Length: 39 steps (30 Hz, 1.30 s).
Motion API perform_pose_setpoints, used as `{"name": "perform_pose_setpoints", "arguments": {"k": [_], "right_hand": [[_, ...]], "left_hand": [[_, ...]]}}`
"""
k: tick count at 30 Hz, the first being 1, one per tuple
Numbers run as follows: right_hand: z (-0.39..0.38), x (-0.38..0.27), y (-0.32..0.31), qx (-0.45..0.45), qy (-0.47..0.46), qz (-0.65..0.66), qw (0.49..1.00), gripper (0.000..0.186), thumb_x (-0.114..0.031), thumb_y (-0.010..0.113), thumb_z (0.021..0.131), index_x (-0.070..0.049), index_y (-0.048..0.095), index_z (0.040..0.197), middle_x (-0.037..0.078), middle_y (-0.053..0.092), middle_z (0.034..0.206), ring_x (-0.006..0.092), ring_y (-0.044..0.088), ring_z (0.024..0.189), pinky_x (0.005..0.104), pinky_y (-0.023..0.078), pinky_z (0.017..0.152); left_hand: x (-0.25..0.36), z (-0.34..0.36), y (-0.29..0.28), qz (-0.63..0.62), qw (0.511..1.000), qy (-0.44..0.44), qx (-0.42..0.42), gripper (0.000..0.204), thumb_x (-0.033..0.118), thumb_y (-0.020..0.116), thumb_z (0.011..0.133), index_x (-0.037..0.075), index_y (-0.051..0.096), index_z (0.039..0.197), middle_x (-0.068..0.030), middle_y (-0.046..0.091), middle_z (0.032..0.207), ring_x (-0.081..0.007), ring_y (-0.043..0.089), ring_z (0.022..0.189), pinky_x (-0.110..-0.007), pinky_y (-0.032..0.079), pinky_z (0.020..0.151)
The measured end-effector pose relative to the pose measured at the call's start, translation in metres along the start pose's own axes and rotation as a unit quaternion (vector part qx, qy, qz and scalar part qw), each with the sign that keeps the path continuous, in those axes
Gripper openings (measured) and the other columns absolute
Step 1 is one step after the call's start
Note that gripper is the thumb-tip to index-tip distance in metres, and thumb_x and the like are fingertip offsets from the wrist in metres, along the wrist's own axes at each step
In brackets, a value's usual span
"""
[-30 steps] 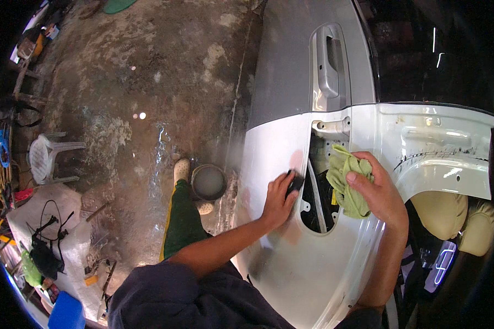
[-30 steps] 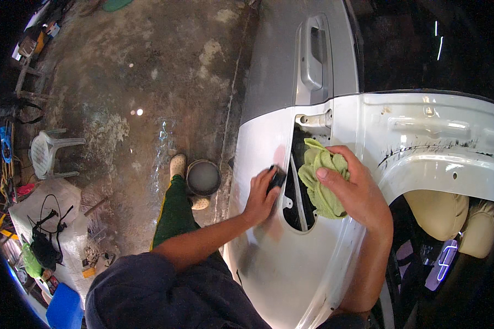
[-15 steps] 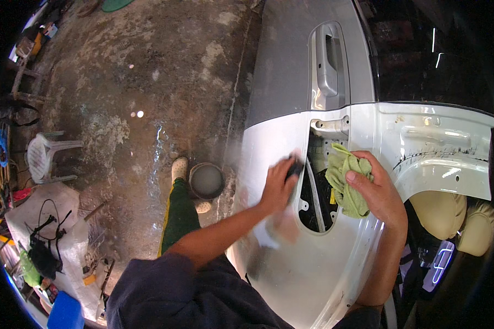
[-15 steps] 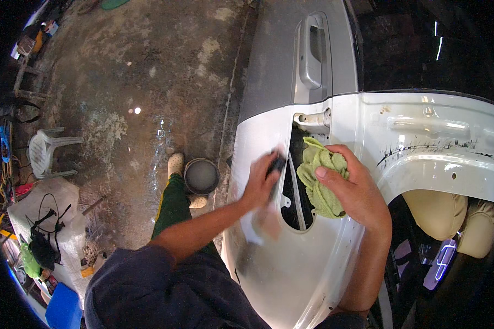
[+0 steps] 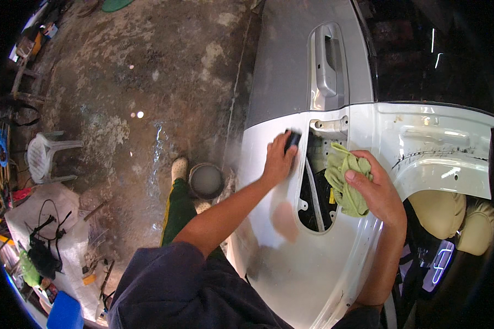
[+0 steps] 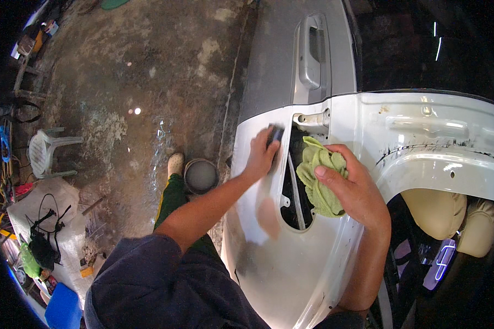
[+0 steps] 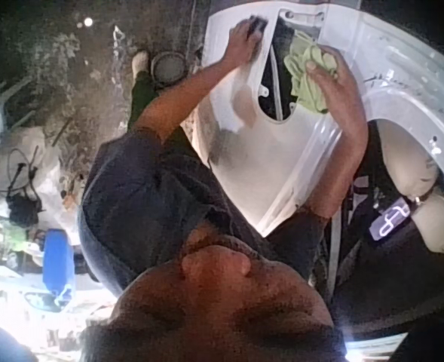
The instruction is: The person sands the exterior surface of a white car door using a sanding block and water. They repeatedly dip the block into a bucket of water and wipe the surface with a green cloth. The person works on the area around the door handle and the lower edge of the door panel.
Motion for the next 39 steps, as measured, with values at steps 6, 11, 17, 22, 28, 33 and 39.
{"name": "perform_pose_setpoints", "arguments": {"k": [6, 11, 17, 22, 28, 33, 39], "right_hand": [[0.0, 0.006, -0.002, 0.006, 0.019, -0.02, 1.0, 0.044, -0.025, 0.068, 0.1, 0.0, 0.054, 0.133, 0.01, 0.067, 0.111, 0.0133, 0.063, 0.099, 0.0282, 0.053, 0.088], [0.003, 0.002, 0.001, 0.002, 0.007, -0.012, 1.0, 0.045, -0.025, 0.069, 0.1, 0.001, 0.054, 0.133, 0.01, 0.067, 0.111, 0.0137, 0.063, 0.099, 0.0288, 0.053, 0.088], [0.0, 0.003, -0.001, 0.01, 0.012, -0.01, 1.0, 0.045, -0.025, 0.069, 0.1, 0.001, 0.054, 0.134, 0.01, 0.067, 0.11, 0.0136, 0.063, 0.098, 0.0285, 0.053, 0.088], [0.0, 0.008, -0.002, 0.008, 0.019, -0.003, 1.0, 0.045, -0.024, 0.068, 0.1, 0.001, 0.053, 0.134, 0.01, 0.067, 0.11, 0.0132, 0.063, 0.098, 0.0282, 0.053, 0.088], [0.001, 0.0, 0.0, 0.007, 0.009, -0.004, 1.0, 0.045, -0.024, 0.069, 0.1, 0.001, 0.053, 0.134, 0.009, 0.067, 0.11, 0.0127, 0.063, 0.099, 0.028, 0.053, 0.088], [0.001, 0.01, -0.002, 0.008, 0.022, 0.008, 1.0, 0.045, -0.023, 0.069, 0.1, 0.001, 0.054, 0.134, 0.009, 0.067, 0.111, 0.0126, 0.063, 0.099, 0.0279, 0.053, 0.088], [-0.001, 0.0, -0.001, 0.015, 0.014, 0.01, 1.0, 0.045, -0.022, 0.069, 0.099, 0.001, 0.053, 0.134, 0.009, 0.067, 0.111, 0.0127, 0.063, 0.099, 0.028, 0.053, 0.088]], "left_hand": [[-0.005, -0.097, 0.009, 0.063, 0.998, -0.01, -0.024, 0.055, 0.025, 0.056, 0.102, 0.002, 0.044, 0.151, -0.024, 0.049, 0.146, -0.0411, 0.046, 0.132, -0.048, 0.033, 0.114], [-0.015, -0.058, 0.004, 0.048, 0.999, -0.014, -0.012, 0.054, 0.023, 0.057, 0.1, 0.0, 0.046, 0.148, -0.0238, 0.051, 0.143, -0.0429, 0.049, 0.127, -0.048, 0.036, 0.111], [-0.023, -0.034, 0.009, 0.002, 0.998, -0.055, -0.038, 0.052, 0.023, 0.056, 0.101, -0.001, 0.047, 0.146, -0.0228, 0.055, 0.138, -0.0409, 0.051, 0.124, -0.048, 0.036, 0.108], [-0.006, -0.098, 0.005, 0.04, 0.998, -0.037, -0.037, 0.054, 0.028, 0.056, 0.103, 0.0, 0.044, 0.148, -0.0234, 0.05, 0.144, -0.0401, 0.049, 0.126, -0.049, 0.036, 0.11], [-0.029, 0.016, 0.001, 0.027, 0.999, -0.04, -0.001, 0.054, 0.025, 0.058, 0.101, -0.002, 0.047, 0.146, -0.0228, 0.054, 0.137, -0.0419, 0.051, 0.122, -0.049, 0.038, 0.105], [-0.003, -0.127, 0.005, 0.051, 0.995, -0.063, -0.055, 0.057, 0.025, 0.058, 0.102, 0.0, 0.044, 0.151, -0.0261, 0.048, 0.147, -0.042, 0.044, 0.135, -0.049, 0.032, 0.116], [0.009, 0.002, -0.006, 0.03, 0.999, 0.04, 0.0, 0.051, 0.021, 0.057, 0.1, -0.001, 0.048, 0.145, -0.025, 0.055, 0.14, -0.044, 0.052, 0.123, -0.048, 0.039, 0.108]]}}
Point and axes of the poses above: each hand's wrist, its own z-axis towards the middle knuckle, its own y-axis out of the palm, x = y × z, the point moved 9 cm from there along z, towards the middle knuckle
